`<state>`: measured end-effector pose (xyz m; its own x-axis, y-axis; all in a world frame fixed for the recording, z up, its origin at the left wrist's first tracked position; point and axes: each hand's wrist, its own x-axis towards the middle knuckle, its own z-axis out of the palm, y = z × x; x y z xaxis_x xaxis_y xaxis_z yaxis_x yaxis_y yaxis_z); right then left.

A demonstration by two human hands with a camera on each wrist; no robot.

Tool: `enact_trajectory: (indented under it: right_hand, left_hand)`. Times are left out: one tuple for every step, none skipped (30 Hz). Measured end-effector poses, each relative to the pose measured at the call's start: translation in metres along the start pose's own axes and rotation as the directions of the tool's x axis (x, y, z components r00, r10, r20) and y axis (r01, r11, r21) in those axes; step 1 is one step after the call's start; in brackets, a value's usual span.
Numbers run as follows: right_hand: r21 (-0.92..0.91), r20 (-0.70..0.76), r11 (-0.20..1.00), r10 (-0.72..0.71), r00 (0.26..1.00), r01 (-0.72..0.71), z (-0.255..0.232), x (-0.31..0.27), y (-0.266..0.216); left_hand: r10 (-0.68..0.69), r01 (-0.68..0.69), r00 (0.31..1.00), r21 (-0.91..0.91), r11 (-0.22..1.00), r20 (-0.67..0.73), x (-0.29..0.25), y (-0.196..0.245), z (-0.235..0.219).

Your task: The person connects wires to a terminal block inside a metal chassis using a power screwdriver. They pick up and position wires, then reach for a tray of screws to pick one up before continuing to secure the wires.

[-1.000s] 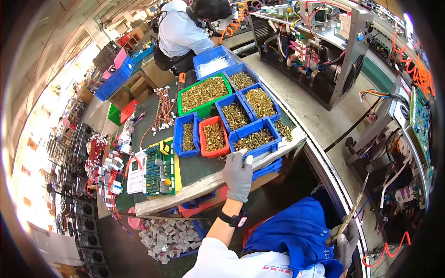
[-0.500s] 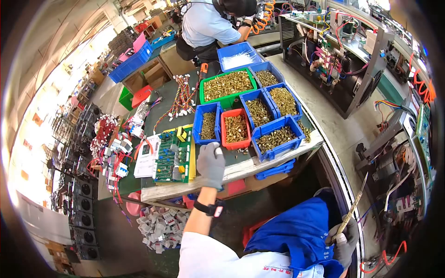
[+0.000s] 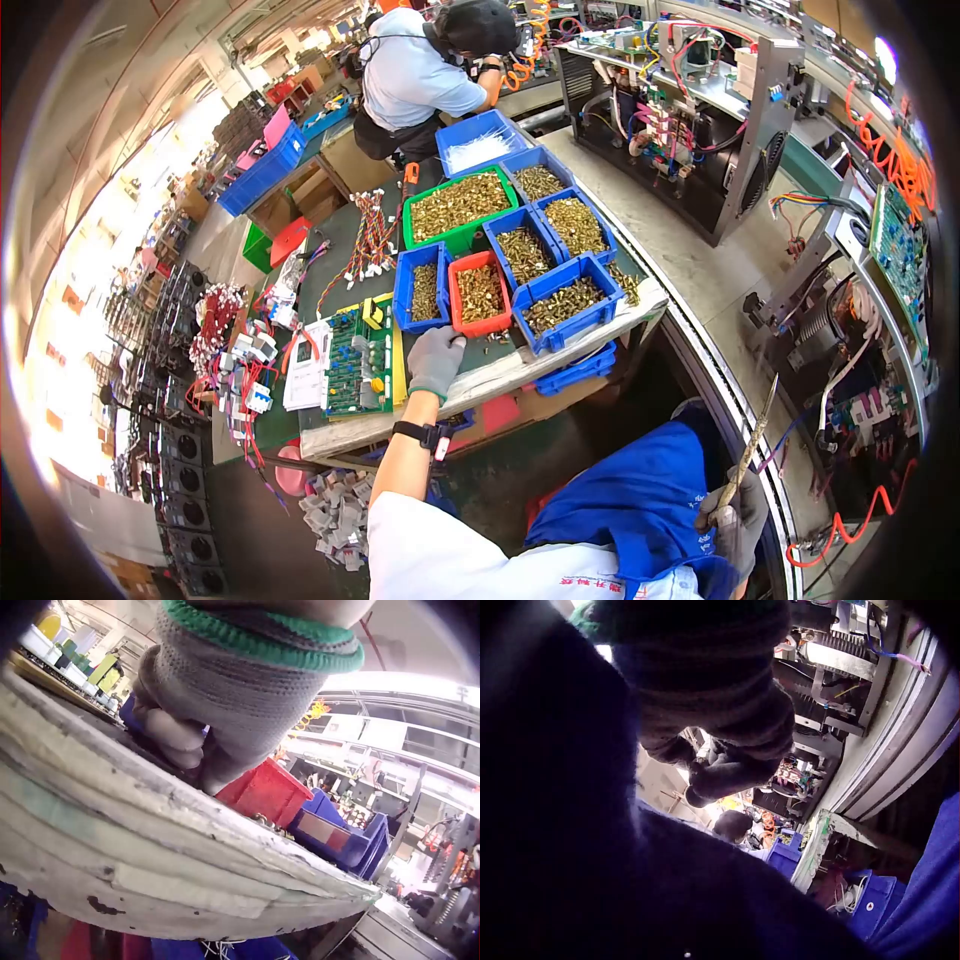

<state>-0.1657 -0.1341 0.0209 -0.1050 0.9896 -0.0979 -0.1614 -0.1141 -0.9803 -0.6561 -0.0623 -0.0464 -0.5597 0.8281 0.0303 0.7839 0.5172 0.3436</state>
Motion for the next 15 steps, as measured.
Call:
enact_trajectory:
  right_hand:
    - [-0.007,-0.001,1.0,-0.002,1.0,0.002,-0.003,0.0,0.001]
    - [-0.013,-0.003,1.0,-0.003,1.0,0.003,-0.004,0.0,0.001]
    - [-0.006,-0.015,1.0,-0.004,1.0,0.004,-0.004,0.001,0.0]
    - [0.011,-0.026,1.0,0.023,0.999,-0.023,-0.003,0.002,-0.002]
    - [0.027,-0.045,0.999,0.049,0.998,-0.048,-0.005,0.001,-0.004]
    - [-0.036,-0.03,0.996,0.075,0.997,-0.076,-0.012,0.002,0.002]
    - [-0.019,-0.037,0.996,0.09,0.995,-0.091,-0.006,0.0,-0.01]
    - [0.046,0.053,0.993,0.109,0.993,-0.112,-0.014,0.0,-0.01]
    - [0.11,0.124,0.986,0.111,0.986,-0.125,-0.024,0.001,-0.006]
    - [0.135,0.129,0.984,0.103,0.986,-0.12,-0.027,0.0,-0.009]
    - [0.161,0.118,0.981,0.09,0.989,-0.109,-0.027,-0.001,-0.011]
    - [0.203,0.129,0.975,0.063,0.99,-0.089,-0.031,-0.002,-0.008]
    - [0.242,0.145,0.968,0.032,0.989,-0.067,-0.034,-0.004,-0.006]
    - [0.315,0.111,0.947,0.021,0.994,-0.055,-0.036,-0.007,-0.008]
    - [0.388,0.096,0.92,0.006,0.995,-0.043,-0.036,-0.01,-0.01]
  left_hand:
    - [0.0,0.0,1.0,0.018,1.0,-0.003,-0.002,0.001,-0.002]
    - [0.001,-0.001,1.0,0.038,0.999,-0.007,-0.003,0.001,-0.004]
    - [0.014,-0.014,1.0,0.043,0.999,-0.004,-0.002,-0.001,-0.003]
    - [-0.018,0.019,1.0,0.03,0.999,-0.007,0.0,-0.005,0.001]
    - [-0.043,0.043,0.999,0.014,0.999,-0.005,0.002,-0.005,0.003]
    - [-0.044,0.043,0.999,0.089,0.995,0.016,0.005,-0.003,0.004]
    - [-0.098,0.091,0.995,0.159,0.983,0.035,0.002,0.013,-0.003]
    - [0.056,-0.055,0.998,0.066,0.996,-0.028,0.005,-0.004,0.01]
    - [0.088,-0.087,0.992,0.014,0.996,-0.092,-0.001,0.005,0.007]
    - [0.152,-0.15,0.985,0.034,0.988,-0.082,-0.001,-0.001,0.009]
    - [0.119,-0.121,0.993,-0.07,0.99,-0.025,-0.012,0.024,-0.008]
    - [0.265,-0.272,0.962,-0.129,0.953,-0.071,-0.006,0.014,-0.003]
    - [0.052,-0.047,0.994,0.06,0.997,-0.094,0.001,-0.007,0.012]
    - [0.03,-0.021,0.997,0.122,0.992,-0.069,0.013,-0.028,0.02]
    - [0.064,-0.058,0.997,0.176,0.983,-0.032,0.012,-0.021,0.009]
